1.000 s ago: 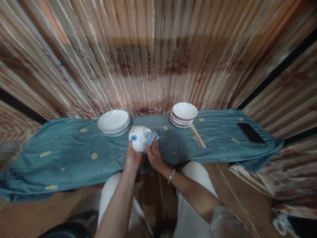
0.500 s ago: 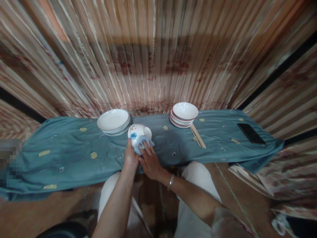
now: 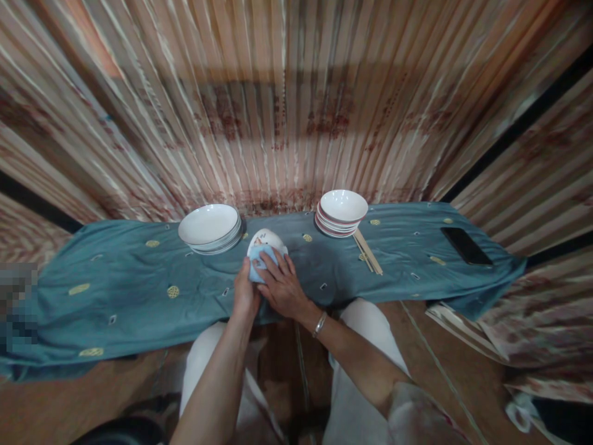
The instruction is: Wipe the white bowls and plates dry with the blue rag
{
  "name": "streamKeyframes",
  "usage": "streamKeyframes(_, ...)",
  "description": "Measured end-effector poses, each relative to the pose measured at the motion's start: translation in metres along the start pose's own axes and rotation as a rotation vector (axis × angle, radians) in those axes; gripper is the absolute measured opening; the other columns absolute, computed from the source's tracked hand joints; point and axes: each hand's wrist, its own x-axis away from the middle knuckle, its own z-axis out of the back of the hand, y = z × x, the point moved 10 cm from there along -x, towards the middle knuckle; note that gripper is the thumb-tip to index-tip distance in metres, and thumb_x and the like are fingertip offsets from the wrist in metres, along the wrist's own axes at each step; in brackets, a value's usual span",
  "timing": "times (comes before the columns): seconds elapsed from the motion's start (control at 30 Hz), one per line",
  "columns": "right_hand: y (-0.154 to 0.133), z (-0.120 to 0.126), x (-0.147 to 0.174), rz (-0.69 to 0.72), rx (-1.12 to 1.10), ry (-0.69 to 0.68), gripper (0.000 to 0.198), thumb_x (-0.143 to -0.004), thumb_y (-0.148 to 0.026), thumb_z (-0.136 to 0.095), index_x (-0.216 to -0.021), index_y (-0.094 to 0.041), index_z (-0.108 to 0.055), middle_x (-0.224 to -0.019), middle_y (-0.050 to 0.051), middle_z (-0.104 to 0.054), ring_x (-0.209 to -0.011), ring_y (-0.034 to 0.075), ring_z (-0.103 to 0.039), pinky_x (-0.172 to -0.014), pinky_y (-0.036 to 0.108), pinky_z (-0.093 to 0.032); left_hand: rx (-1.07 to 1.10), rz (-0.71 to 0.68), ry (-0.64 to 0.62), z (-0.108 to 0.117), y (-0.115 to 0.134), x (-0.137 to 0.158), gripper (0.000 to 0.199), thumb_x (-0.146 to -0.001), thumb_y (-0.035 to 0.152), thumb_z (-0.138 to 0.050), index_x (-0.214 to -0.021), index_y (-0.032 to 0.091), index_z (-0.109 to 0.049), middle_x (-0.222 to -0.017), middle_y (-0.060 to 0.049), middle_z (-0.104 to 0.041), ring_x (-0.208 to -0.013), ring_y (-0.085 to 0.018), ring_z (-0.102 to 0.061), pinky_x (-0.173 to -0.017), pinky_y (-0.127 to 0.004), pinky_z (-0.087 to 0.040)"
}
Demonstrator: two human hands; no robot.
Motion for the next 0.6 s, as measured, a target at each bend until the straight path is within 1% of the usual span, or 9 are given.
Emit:
streamKeyframes(0.13,0.012,0.011,-0.008,-0.047,0.034,0.030,0.049,-0.097,-0.034,-0.045,-0.146,-0.026,-0.043,-0.157,0.006,-0.034,-0.149,0.028,-0.014,-0.119,0.053,-0.014,-0.020,-0.016,-0.097,-0.011,-0.003,0.003,0.037,-0.081,0.048,-0.066,-0.096,0.014,-0.073,-0.101,-0.008,-0.075,-0.098,-0.018,-0.069,-0.086,-0.023,-0.051)
streamKeyframes(0.23,0.020,0.019,-0.012,-0.066,0.040,0.061,0.050,-0.098,-0.034,-0.043,-0.147,-0.025,-0.041,-0.158,0.006,-0.032,-0.149,0.028,-0.014,-0.118,0.052,-0.019,-0.056,-0.057,-0.095,-0.013,-0.001,0.004,0.043,-0.077,0.052,-0.068,-0.096,0.014,-0.074,-0.102,-0.009,-0.075,-0.101,-0.020,-0.068,-0.086,-0.024,-0.051)
streamKeyframes(0.3,0.026,0.024,-0.014,-0.078,0.013,0.088,0.050,-0.099,-0.035,-0.040,-0.148,-0.022,-0.039,-0.158,0.007,-0.031,-0.149,0.027,-0.014,-0.118,0.050,-0.022,-0.082,-0.081,-0.084,-0.013,-0.001,0.004,0.045,-0.073,0.054,-0.071,-0.092,0.013,-0.074,-0.097,-0.009,-0.075,-0.098,-0.021,-0.068,-0.085,-0.026,-0.052)
streamKeyframes(0.4,0.040,0.030,-0.016,-0.118,-0.090,0.139,0.051,-0.101,-0.036,-0.033,-0.149,-0.020,-0.036,-0.156,0.009,-0.034,-0.148,0.022,-0.020,-0.120,0.046,-0.021,-0.144,-0.120,-0.063,-0.011,0.001,0.004,0.044,-0.068,0.054,-0.075,-0.083,0.013,-0.074,-0.085,-0.008,-0.075,-0.086,-0.020,-0.069,-0.081,-0.029,-0.053)
streamKeyframes(0.5,0.062,0.033,-0.016,-0.195,-0.250,0.193,0.051,-0.102,-0.039,-0.028,-0.149,-0.021,-0.037,-0.153,0.007,-0.041,-0.145,0.020,-0.028,-0.121,0.042,-0.022,-0.213,-0.137,-0.086,-0.011,0.002,0.005,0.039,-0.065,0.051,-0.078,-0.077,0.014,-0.074,-0.076,-0.006,-0.074,-0.080,-0.020,-0.068,-0.079,-0.031,-0.053)
streamKeyframes(0.6,0.085,0.030,-0.015,-0.277,-0.431,0.244,0.053,-0.101,-0.047,-0.028,-0.145,-0.023,-0.042,-0.150,0.005,-0.045,-0.142,0.019,-0.035,-0.121,0.040,-0.024,-0.248,-0.124,-0.120,-0.013,0.000,0.006,0.039,-0.059,0.051,-0.082,-0.074,0.015,-0.075,-0.071,-0.004,-0.074,-0.078,-0.022,-0.069,-0.078,-0.032,-0.053)
